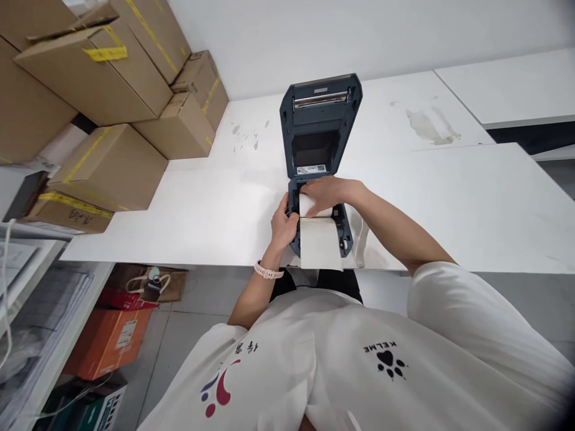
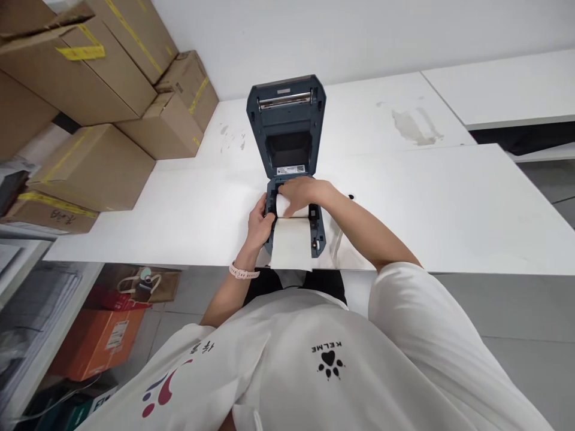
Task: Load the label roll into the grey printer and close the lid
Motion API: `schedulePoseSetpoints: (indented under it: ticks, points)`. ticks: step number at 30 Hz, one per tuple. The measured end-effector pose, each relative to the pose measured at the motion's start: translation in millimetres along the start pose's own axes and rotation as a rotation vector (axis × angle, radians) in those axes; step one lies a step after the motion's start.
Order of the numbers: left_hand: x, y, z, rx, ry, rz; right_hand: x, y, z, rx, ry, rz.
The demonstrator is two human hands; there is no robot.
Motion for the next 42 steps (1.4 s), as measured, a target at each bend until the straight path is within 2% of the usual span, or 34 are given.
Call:
schedulePoseSetpoints:
  ticks: [4, 8, 11, 15, 21, 31, 36, 39, 40, 42]
  points:
    - [0.1, -2.1, 0.9, 0.018, -0.006, 0.03, 9.4, -22.4, 51.4, -0.109, 0.313, -0.071]
    - [1.0, -5.7, 1.0, 0.034, -0.02, 0.057, 43.5, -56.4, 99.3, -0.151, 0.422, -0.161]
    - [2.0, -7.8, 0.9, 0.041, -0.024, 0.081, 66.3, -73.7, 113.6, -0.053, 0.511, -0.171]
    - [4.2, -5.7, 1.9, 0.041, -0.044, 0.15, 77.3, -80.8, 113.3, 0.035, 0.597, -0.176]
    - [5.9, -0.9, 5.1, 0.006, -0.083, 0.263, 76.2, -78.0, 111.6, 0.035, 0.614, -0.173]
    - [7.1, 0.7, 6.5, -0.017, -0.09, 0.218, 75.6, -78.9, 110.2, 0.05, 0.609, -0.151]
    - [6.6, -0.5, 43.2, -0.081, -0.048, 0.246, 76.3, -80.5, 111.7, 0.055, 0.609, -0.236]
    - [7.2, -5.2, 72.6, -0.156, -0.07, 0.281, 67.0, -70.2, 115.6, 0.021, 0.639, -0.443]
    - [7.6, -6.4, 80.2, -0.177, -0.089, 0.299, 58.9, -60.1, 116.9, 0.043, 0.69, -0.528]
    - [7.8, -7.4, 89.7, -0.199, -0.123, 0.319, 34.3, -27.5, 118.6, 0.171, 0.88, -0.66]
Point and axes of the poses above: each hand's wrist, its own z-axis away from the middle knuckle, its own x-axis out of the palm, y = z × x, the point moved 5 cm from there along -z, towards the middle knuckle, and after that the axes turned 12 degrees about z, right-handed, at the moved point
